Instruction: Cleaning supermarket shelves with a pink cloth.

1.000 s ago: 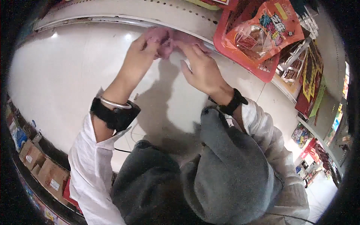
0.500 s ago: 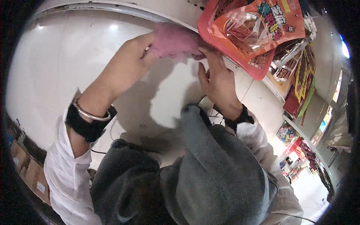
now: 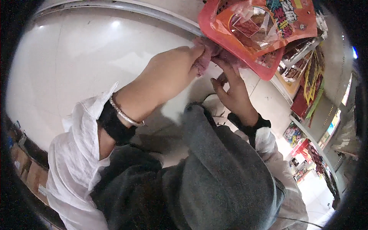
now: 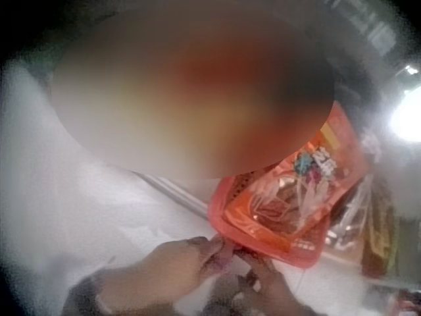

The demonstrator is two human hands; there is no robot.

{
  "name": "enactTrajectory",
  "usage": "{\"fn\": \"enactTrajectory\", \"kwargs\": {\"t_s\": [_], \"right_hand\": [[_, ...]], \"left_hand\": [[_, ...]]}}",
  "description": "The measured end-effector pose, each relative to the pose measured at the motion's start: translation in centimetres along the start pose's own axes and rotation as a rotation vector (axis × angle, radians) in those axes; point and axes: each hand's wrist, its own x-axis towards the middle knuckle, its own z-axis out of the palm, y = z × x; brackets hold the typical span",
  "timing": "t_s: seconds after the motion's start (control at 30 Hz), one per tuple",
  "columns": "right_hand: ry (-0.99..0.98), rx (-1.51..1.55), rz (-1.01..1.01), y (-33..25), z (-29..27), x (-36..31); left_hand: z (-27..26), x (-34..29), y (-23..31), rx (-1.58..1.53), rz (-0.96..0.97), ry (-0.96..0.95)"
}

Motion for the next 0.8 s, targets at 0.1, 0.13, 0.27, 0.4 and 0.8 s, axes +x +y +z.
{"fn": "enactTrajectory", "kwargs": {"t_s": [0.1,0.13,0.27,0.4,0.8], "right_hand": [[-0.079,-0.083,-0.217,-1.3,1.6,2.5],[-0.085,-0.059,-0.269,-1.8,2.3,3.3],[-0.071,0.041,-0.368,-3.6,4.0,6.0],[0.075,-0.043,-0.477,-4.7,4.4,6.9],[0.179,-0.321,-0.201,1.9,0.7,1.0]], "left_hand": [[-0.5,-1.3,-1.7,-0.054,0.012,0.25],[-1.1,-1.8,-2.1,-0.054,0.015,0.252],[-3.7,-2.0,-2.2,-0.187,-0.338,0.241],[-4.1,-1.6,-2.8,-0.184,-0.29,0.334],[-0.4,-0.8,-0.7,-0.116,-0.061,0.172]]}}
